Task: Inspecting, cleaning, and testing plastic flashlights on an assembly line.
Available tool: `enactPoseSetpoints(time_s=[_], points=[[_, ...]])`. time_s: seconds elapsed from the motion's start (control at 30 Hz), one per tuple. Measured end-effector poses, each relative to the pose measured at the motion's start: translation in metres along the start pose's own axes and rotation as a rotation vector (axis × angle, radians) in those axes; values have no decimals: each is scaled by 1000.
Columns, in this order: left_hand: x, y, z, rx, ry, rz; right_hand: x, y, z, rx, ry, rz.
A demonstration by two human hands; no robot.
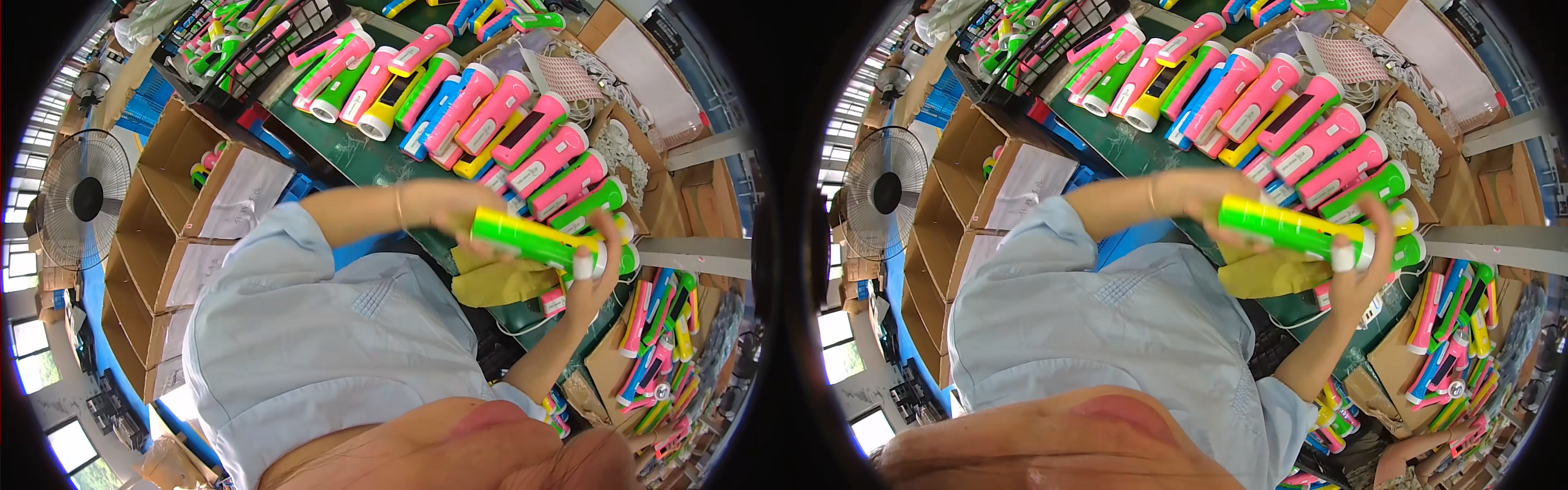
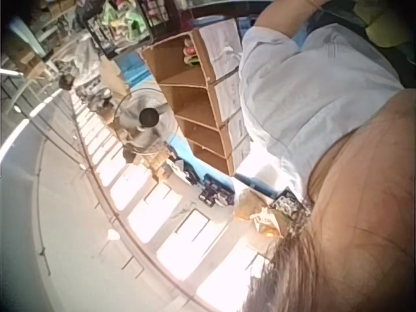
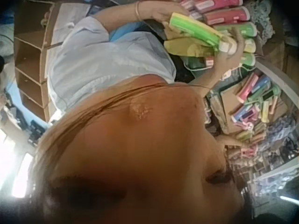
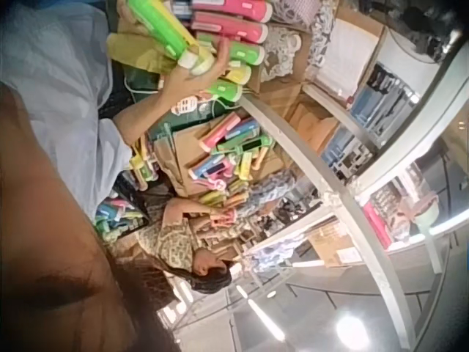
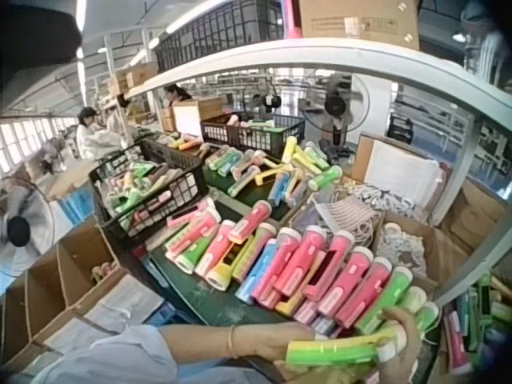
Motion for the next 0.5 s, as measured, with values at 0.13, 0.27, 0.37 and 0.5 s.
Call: enactPoseSetpoints(time_s=[0.13,0.27,0.37,0.5], points=[[41,-19,-21,169,57,-146,-18,1,40,3,-449,-213],[7,-1,-39,-21,-447,-277,10,6,53,103,221,-374],[8,5,-49,34,-870,-441,8,16,-7,167,103,-311],[13,-14,-51,-281,-205,-414,12,21,-20,-111,106,-237]])
Point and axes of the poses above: each hand's wrist, its own y-axis away from the middle knuckle, its own z-axis out of the back of the hand, x = y × z, the point moved 3 cm from there along -y, towards the middle knuckle, and after that the axes turned 9 degrees about -x, right-handed, at the moved point
